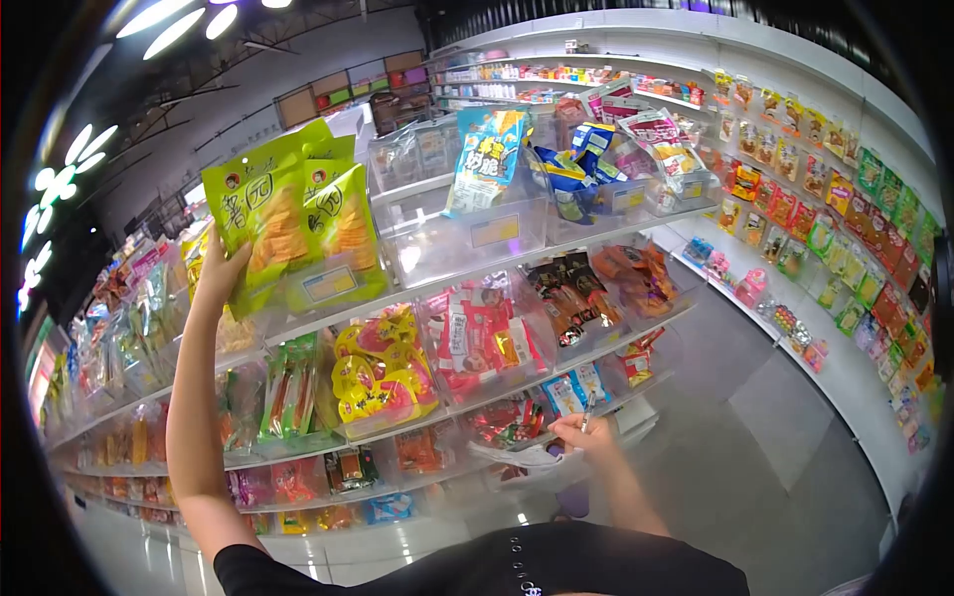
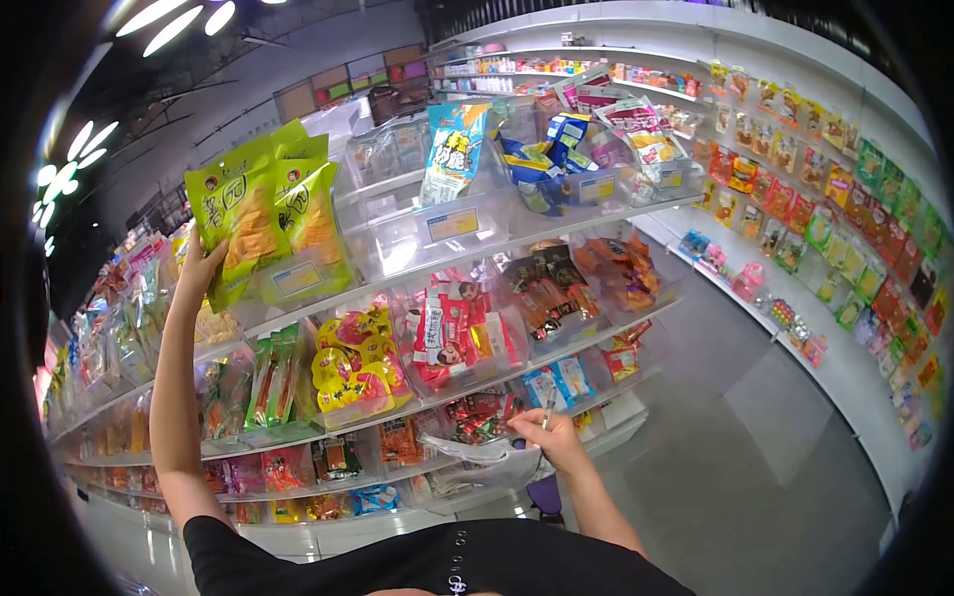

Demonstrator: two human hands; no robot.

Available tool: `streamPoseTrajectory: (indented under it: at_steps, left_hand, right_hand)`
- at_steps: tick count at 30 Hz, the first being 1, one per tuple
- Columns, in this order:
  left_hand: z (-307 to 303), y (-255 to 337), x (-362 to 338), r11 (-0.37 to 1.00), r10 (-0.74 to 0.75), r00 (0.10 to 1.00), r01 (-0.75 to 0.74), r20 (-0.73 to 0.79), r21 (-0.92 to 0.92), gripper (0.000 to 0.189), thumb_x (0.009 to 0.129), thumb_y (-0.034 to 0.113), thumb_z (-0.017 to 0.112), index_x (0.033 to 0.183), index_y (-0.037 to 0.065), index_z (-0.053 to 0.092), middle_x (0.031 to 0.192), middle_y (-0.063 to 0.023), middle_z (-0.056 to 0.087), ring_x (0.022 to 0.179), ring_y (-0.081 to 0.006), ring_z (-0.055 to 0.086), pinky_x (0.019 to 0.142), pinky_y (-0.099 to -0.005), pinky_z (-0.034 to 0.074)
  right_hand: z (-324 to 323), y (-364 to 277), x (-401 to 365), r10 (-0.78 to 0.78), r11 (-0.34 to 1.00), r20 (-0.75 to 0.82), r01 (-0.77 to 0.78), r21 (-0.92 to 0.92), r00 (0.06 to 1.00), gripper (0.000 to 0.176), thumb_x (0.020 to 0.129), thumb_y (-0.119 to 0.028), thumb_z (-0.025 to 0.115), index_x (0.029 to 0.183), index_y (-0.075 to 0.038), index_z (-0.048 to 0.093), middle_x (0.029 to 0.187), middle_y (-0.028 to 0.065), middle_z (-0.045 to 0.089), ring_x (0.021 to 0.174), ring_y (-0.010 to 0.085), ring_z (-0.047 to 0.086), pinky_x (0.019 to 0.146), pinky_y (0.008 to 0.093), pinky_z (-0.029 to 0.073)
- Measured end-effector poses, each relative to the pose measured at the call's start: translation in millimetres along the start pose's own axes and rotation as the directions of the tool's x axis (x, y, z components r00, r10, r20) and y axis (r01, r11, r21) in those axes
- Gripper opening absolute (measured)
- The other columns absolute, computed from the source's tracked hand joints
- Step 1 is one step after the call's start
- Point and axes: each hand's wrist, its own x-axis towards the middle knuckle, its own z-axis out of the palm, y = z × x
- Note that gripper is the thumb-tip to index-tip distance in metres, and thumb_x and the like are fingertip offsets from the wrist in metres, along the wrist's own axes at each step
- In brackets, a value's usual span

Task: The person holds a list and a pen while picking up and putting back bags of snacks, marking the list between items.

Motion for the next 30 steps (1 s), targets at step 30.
streamPoseTrajectory:
  at_steps: [30]
  left_hand:
    - [57.5, 87.8, -113.1, 0.754, 0.651, 0.748, -0.657, 0.129, 0.009, 0.076, 0.074, 0.039, 0.07, 0.134, 0.007, 0.036, 0.128, -0.0234, 0.043, 0.117, -0.039, 0.043, 0.098, -0.0476, 0.035]
  right_hand:
    - [153.5, -26.3, 47.6, -0.322, 0.945, 0.045, 0.318, 0.079, 0.946, 0.025, 0.074, -0.001, 0.06, 0.097, 0.007, 0.053, 0.065, 0.0079, 0.056, 0.04, 0.0103, 0.043, 0.038, 0.0224, 0.033]
